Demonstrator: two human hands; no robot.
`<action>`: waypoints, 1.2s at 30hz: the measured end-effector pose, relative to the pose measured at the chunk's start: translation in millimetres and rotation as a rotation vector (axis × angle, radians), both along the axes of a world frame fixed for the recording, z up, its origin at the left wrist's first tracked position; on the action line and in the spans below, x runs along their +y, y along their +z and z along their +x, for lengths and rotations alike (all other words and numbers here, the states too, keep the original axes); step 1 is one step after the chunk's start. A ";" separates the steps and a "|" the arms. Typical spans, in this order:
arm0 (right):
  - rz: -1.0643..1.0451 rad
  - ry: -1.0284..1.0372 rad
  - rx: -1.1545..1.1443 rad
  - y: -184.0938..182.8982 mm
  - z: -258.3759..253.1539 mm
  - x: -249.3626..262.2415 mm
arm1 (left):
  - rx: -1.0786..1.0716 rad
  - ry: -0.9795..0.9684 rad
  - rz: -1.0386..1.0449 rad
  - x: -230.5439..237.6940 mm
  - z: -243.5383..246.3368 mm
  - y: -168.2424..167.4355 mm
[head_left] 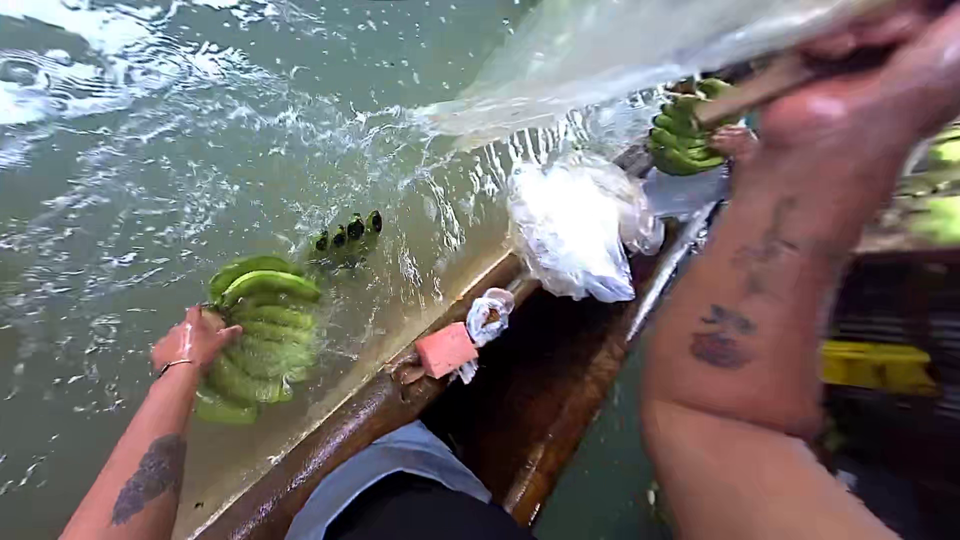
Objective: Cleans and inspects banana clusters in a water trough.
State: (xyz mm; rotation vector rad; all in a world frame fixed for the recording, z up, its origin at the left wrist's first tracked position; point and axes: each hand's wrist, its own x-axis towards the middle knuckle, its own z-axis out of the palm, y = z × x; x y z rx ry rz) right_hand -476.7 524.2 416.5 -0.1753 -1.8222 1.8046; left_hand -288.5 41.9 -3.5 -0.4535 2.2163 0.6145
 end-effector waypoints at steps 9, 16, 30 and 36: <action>0.921 -0.598 -0.918 -130.9 246.5 150.3 | -0.037 0.941 0.560 -18.9 135.1 -17.1; 1.308 1.188 -1.062 -299.1 269.7 -1.7 | 0.142 1.109 0.473 6.1 169.9 -12.7; 0.525 1.109 -0.994 -391.5 204.6 -291.2 | 0.154 1.315 0.590 54.2 168.7 -5.0; 0.964 0.755 -1.000 -396.0 99.7 -212.2 | 0.145 1.220 0.537 32.6 154.8 -6.0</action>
